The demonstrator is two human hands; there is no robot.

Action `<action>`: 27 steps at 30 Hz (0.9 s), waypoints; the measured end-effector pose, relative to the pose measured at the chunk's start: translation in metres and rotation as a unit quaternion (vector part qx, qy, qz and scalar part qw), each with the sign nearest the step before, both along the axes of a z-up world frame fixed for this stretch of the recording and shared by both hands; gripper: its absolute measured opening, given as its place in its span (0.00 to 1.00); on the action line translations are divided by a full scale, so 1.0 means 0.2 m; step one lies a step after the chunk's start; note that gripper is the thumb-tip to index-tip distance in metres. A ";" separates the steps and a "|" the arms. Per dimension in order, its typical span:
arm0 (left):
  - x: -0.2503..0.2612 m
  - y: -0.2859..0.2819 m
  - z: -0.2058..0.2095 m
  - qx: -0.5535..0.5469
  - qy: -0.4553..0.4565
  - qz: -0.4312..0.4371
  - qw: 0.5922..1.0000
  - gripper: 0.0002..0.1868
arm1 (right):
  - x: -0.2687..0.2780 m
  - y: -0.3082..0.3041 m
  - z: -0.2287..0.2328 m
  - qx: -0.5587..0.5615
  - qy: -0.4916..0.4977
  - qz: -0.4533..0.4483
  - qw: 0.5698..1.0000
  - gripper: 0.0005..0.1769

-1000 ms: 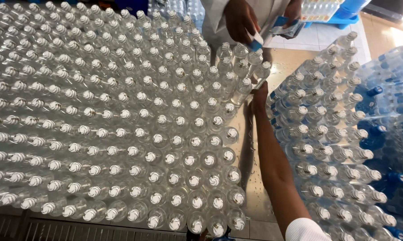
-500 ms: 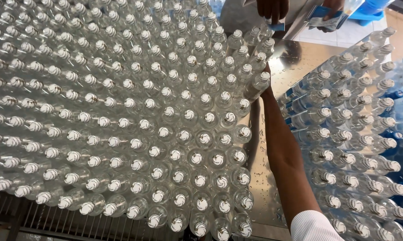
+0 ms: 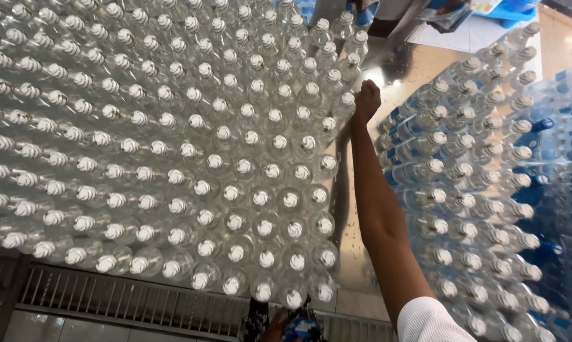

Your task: The person stands in a warehouse aisle and applies blue and white labels to clear plastic water bottles. They pick up a bottle from a large stack on a metal table, place a label on it, and then set the bottle down. The camera is extremely unstable, swinging rapidly and making the view difficult to follow.

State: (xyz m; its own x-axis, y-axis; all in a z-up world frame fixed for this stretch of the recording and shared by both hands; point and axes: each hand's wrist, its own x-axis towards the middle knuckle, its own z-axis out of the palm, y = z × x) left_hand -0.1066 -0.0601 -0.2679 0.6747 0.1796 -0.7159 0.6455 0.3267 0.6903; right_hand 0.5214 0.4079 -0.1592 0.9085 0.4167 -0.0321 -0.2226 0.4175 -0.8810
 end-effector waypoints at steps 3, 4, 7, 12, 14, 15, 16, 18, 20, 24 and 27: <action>0.14 0.06 0.17 0.017 0.000 0.087 0.996 0.53 | -0.18 -0.29 0.16 -0.125 -0.003 -0.066 0.990 0.04; 0.18 0.06 0.25 0.044 -0.006 0.182 0.982 0.48 | -0.23 -0.37 0.23 -0.180 -0.045 -0.055 0.981 0.14; 0.25 0.17 0.57 -0.040 0.027 0.228 0.972 0.28 | -0.65 -0.76 0.64 -0.265 -0.026 -0.006 0.964 0.12; 0.33 0.32 1.14 -0.088 0.016 0.263 0.961 0.26 | -1.08 -1.39 0.66 -0.158 -0.096 0.061 0.981 0.18; 0.34 0.28 1.31 -0.145 -0.053 0.322 0.934 0.24 | -1.30 -1.72 0.74 -0.216 -0.141 0.087 0.962 0.22; 0.33 0.28 1.38 -0.154 -0.082 0.327 0.929 0.27 | -1.38 -1.87 0.70 -0.220 -0.207 0.113 0.947 0.30; 0.33 0.29 1.45 -0.163 -0.111 0.330 0.923 0.29 | -1.45 -2.01 0.66 -0.222 -0.272 0.138 0.926 0.38; 0.32 0.27 1.53 -0.170 -0.120 0.317 0.925 0.34 | -1.58 -2.22 0.63 -0.224 -0.304 0.207 0.902 0.28; 0.35 0.26 1.57 -0.179 -0.131 0.303 0.927 0.39 | -1.66 -2.33 0.56 -0.227 -0.336 0.274 0.872 0.23; 0.36 0.24 1.73 -0.205 -0.158 0.217 0.941 0.40 | -1.81 -2.31 0.46 -0.214 -0.276 0.300 0.888 0.50; 0.36 0.27 1.85 -0.190 -0.182 0.150 0.953 0.34 | -1.84 -2.26 0.44 -0.259 -0.218 0.240 0.910 0.46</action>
